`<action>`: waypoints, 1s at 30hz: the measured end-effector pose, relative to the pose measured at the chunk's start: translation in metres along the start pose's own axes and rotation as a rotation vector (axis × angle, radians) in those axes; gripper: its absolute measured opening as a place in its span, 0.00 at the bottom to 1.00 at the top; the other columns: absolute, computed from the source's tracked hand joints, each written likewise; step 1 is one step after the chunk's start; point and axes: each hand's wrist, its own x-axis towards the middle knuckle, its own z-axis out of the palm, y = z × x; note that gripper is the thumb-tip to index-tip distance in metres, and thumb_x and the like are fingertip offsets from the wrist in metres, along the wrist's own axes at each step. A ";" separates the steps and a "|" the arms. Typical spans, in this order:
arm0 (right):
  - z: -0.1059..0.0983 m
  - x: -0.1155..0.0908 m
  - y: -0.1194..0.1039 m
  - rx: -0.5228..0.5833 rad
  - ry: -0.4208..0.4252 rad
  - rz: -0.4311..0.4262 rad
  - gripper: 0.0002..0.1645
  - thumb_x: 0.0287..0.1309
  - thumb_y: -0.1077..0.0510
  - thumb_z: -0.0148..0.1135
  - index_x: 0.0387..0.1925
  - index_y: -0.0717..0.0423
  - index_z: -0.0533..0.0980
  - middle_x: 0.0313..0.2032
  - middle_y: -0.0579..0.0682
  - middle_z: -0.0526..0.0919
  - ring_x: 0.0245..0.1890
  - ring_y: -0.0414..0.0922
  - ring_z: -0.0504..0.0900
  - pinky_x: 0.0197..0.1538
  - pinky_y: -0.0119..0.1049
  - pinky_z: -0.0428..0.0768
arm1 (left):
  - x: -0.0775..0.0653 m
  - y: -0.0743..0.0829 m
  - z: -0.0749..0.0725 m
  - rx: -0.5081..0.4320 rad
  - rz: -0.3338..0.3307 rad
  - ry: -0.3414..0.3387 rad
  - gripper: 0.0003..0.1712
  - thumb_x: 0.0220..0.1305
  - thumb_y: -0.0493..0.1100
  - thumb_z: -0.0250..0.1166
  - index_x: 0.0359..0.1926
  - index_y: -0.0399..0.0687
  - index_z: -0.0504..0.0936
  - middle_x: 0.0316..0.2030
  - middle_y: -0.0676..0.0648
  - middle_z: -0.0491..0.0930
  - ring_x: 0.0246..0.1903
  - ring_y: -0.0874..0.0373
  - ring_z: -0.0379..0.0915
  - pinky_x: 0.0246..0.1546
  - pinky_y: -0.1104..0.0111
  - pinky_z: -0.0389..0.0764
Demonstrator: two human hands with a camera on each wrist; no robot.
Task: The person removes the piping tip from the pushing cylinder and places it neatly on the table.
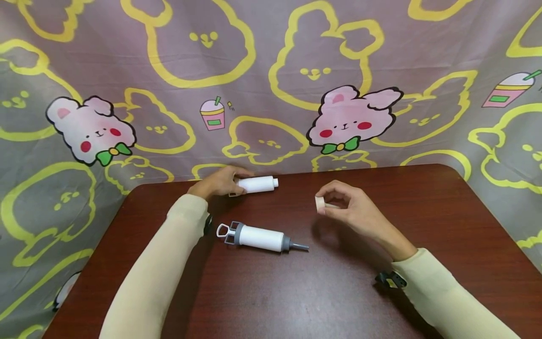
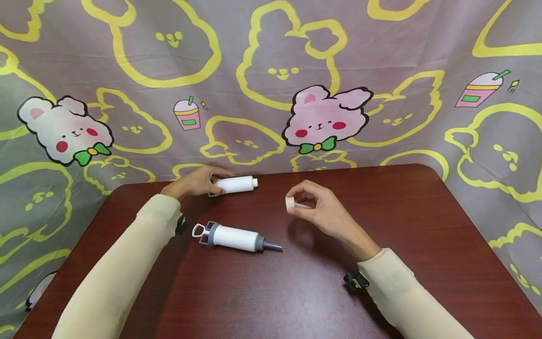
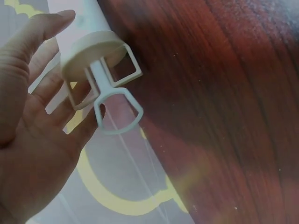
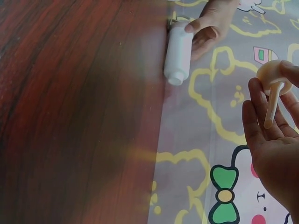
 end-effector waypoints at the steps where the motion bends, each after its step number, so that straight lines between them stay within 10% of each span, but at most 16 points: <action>1: 0.000 0.000 0.000 -0.002 0.001 0.002 0.17 0.63 0.63 0.73 0.52 0.51 0.81 0.46 0.50 0.84 0.45 0.45 0.85 0.48 0.31 0.83 | -0.001 0.001 -0.001 -0.003 0.003 -0.001 0.33 0.64 0.36 0.72 0.70 0.44 0.78 0.42 0.43 0.83 0.32 0.57 0.70 0.33 0.68 0.73; 9: 0.001 0.000 0.000 -0.013 -0.001 0.026 0.18 0.63 0.61 0.73 0.53 0.52 0.80 0.47 0.51 0.84 0.45 0.46 0.86 0.49 0.31 0.84 | -0.014 0.011 -0.003 -0.006 0.044 0.003 0.35 0.64 0.37 0.73 0.72 0.44 0.76 0.27 0.45 0.79 0.24 0.58 0.70 0.27 0.67 0.72; 18: 0.003 0.001 -0.001 -0.006 0.005 0.022 0.17 0.63 0.61 0.73 0.52 0.52 0.80 0.47 0.51 0.84 0.46 0.45 0.86 0.49 0.31 0.84 | -0.037 0.034 0.003 0.064 0.131 0.118 0.34 0.62 0.41 0.75 0.70 0.51 0.79 0.65 0.43 0.79 0.45 0.47 0.78 0.45 0.60 0.78; 24: 0.003 0.002 -0.003 -0.023 0.013 0.012 0.18 0.62 0.61 0.74 0.53 0.54 0.80 0.46 0.51 0.85 0.45 0.44 0.86 0.48 0.31 0.83 | -0.053 0.053 0.014 0.115 0.238 0.176 0.31 0.62 0.42 0.76 0.67 0.49 0.81 0.65 0.48 0.81 0.66 0.47 0.75 0.67 0.51 0.75; 30: 0.005 0.002 -0.005 -0.035 0.022 0.024 0.17 0.62 0.60 0.74 0.52 0.52 0.80 0.45 0.51 0.85 0.44 0.44 0.86 0.47 0.31 0.83 | -0.067 0.069 0.028 0.146 0.327 0.232 0.28 0.63 0.42 0.76 0.64 0.48 0.83 0.63 0.49 0.83 0.67 0.51 0.75 0.69 0.53 0.75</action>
